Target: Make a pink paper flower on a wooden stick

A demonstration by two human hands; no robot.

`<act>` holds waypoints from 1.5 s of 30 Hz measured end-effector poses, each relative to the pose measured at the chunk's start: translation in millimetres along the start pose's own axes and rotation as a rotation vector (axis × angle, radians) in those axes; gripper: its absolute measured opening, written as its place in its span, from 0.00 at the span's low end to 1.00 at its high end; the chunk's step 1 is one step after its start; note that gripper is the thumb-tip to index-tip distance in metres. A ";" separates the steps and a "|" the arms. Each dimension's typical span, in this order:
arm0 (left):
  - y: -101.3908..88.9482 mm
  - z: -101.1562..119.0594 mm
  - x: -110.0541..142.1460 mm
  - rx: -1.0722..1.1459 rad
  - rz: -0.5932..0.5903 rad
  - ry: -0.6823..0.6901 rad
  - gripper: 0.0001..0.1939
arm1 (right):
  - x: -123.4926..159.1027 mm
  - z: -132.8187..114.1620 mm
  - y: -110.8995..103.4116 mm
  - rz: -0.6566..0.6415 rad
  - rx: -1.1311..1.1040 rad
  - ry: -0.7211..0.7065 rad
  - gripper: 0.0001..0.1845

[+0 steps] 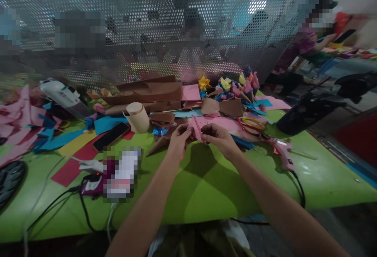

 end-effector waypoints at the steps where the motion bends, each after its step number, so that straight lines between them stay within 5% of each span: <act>1: -0.4 -0.1 0.0 -0.006 0.000 0.002 0.22 | 0.2 0.8 0.5 -0.012 0.012 0.000 0.18; 12: -3.5 -0.3 -2.7 -0.022 0.021 0.041 0.19 | 2.2 4.8 2.0 -0.086 0.104 -0.034 0.16; 16: -1.4 2.3 0.4 -0.109 0.028 0.045 0.17 | 3.4 1.3 -0.2 -0.091 0.308 -0.146 0.11; 23: 2.3 23.7 16.4 -0.422 0.261 0.387 0.13 | 6.8 -18.1 -11.5 0.072 0.745 -0.355 0.10; 28: 14.5 15.8 18.7 -0.418 0.080 0.308 0.14 | 11.4 -29.7 -9.2 0.072 0.978 -0.527 0.10; 31: 12.2 14.1 17.7 -0.330 0.080 0.265 0.13 | 14.2 -31.3 -3.1 -0.008 1.066 -0.601 0.11; 38: 5.3 12.1 10.1 -0.222 0.081 0.142 0.15 | 17.2 -34.8 11.3 -0.130 0.933 -0.618 0.09; 42: 6.7 13.0 9.9 -0.250 0.051 0.140 0.15 | 11.0 -37.0 -0.3 0.038 0.696 -0.486 0.07; 45: 10.8 11.9 10.8 -0.300 -0.013 0.123 0.15 | 3.9 -23.1 -12.7 0.125 0.448 -0.281 0.18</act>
Point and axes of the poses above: each hand's wrist, its own x-axis away from the middle knuckle, its own y-axis out of the palm, z = x × y, the point moved 5 cm from there along -x, towards the middle knuckle, and after that the axes turned 14 degrees about -y, right-handed, at the moved point
